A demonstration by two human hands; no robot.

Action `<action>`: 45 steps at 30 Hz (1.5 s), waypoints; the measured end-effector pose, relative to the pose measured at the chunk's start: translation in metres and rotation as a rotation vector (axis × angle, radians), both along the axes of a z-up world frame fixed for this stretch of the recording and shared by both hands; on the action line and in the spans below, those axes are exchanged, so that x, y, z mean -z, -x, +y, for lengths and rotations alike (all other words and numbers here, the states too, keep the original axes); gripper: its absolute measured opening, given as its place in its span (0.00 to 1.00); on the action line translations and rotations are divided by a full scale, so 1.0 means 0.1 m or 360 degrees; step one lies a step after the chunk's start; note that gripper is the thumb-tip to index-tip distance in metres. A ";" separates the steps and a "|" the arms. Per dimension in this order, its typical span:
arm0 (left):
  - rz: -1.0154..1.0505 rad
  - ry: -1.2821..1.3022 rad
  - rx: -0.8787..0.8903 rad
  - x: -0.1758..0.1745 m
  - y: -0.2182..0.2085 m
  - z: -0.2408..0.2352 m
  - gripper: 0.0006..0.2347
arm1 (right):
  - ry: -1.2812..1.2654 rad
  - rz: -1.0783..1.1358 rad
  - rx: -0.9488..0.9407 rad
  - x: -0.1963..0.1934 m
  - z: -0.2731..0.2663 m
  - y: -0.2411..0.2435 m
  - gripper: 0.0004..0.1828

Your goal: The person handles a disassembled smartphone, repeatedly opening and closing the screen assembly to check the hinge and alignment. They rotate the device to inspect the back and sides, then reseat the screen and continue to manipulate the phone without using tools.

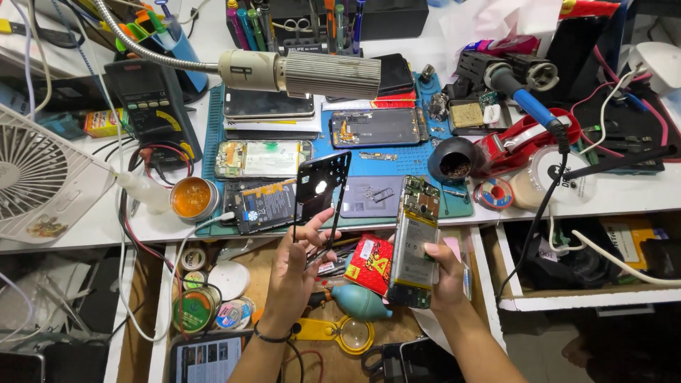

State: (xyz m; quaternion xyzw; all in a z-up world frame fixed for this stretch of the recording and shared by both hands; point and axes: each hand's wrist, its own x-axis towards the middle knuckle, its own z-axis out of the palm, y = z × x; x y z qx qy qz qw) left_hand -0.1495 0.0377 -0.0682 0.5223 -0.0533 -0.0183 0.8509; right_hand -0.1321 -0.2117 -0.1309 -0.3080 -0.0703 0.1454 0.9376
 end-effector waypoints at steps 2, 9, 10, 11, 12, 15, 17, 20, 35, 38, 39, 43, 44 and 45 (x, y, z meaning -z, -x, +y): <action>-0.0006 -0.0020 -0.0014 0.01 0.01 0.01 0.20 | 0.0002 0.0037 -0.0040 0.13 -0.04 -0.01 0.24; 0.0050 0.0006 -0.0033 0.05 0.03 0.01 0.23 | -0.0840 -0.0153 -0.0515 0.00 0.06 0.00 0.19; 0.0054 0.0009 -0.0034 0.05 0.03 0.01 0.23 | -0.0838 -0.0148 -0.0515 0.04 0.04 0.01 0.19; 0.0053 0.0007 -0.0037 0.05 0.03 0.01 0.23 | -0.0866 -0.0148 -0.0529 0.09 0.02 0.02 0.22; 0.0052 0.0004 -0.0039 0.05 0.03 0.01 0.23 | -0.0895 -0.0150 -0.0542 0.13 0.00 0.02 0.25; 0.0053 0.0055 -0.0064 0.02 0.03 0.00 0.23 | -0.0876 -0.0154 -0.0543 0.13 -0.01 0.02 0.23; 0.0038 0.0050 -0.0063 0.02 0.03 -0.01 0.22 | -0.0878 -0.0160 -0.0548 0.15 -0.03 0.01 0.24; 0.0017 0.0060 -0.0047 0.05 0.03 -0.01 0.22 | -0.0869 -0.0164 -0.0551 0.15 -0.03 0.00 0.24; 0.0139 -0.0305 -0.0029 0.04 0.05 -0.10 0.29 | 0.0742 0.0014 0.0476 0.55 0.06 -0.08 0.24; 0.0252 -0.0454 0.0068 -0.10 0.04 -0.15 0.38 | 0.1077 0.0114 0.0467 0.20 0.18 0.01 0.22; 0.0364 -0.0497 0.0140 -0.15 0.03 -0.16 0.45 | 0.1274 0.0250 0.0441 -0.03 0.26 0.07 0.19; 0.0297 -0.0809 0.0106 -0.15 0.10 -0.24 0.43 | 0.1336 0.0261 0.0389 -0.10 0.33 0.12 0.20; 0.0237 -0.0950 0.0084 -0.16 0.12 -0.27 0.43 | 0.1346 0.0380 0.0403 -0.12 0.35 0.14 0.19; 0.0176 -0.1090 0.0061 -0.17 0.13 -0.30 0.43 | 0.1355 0.0499 0.0416 -0.13 0.37 0.15 0.19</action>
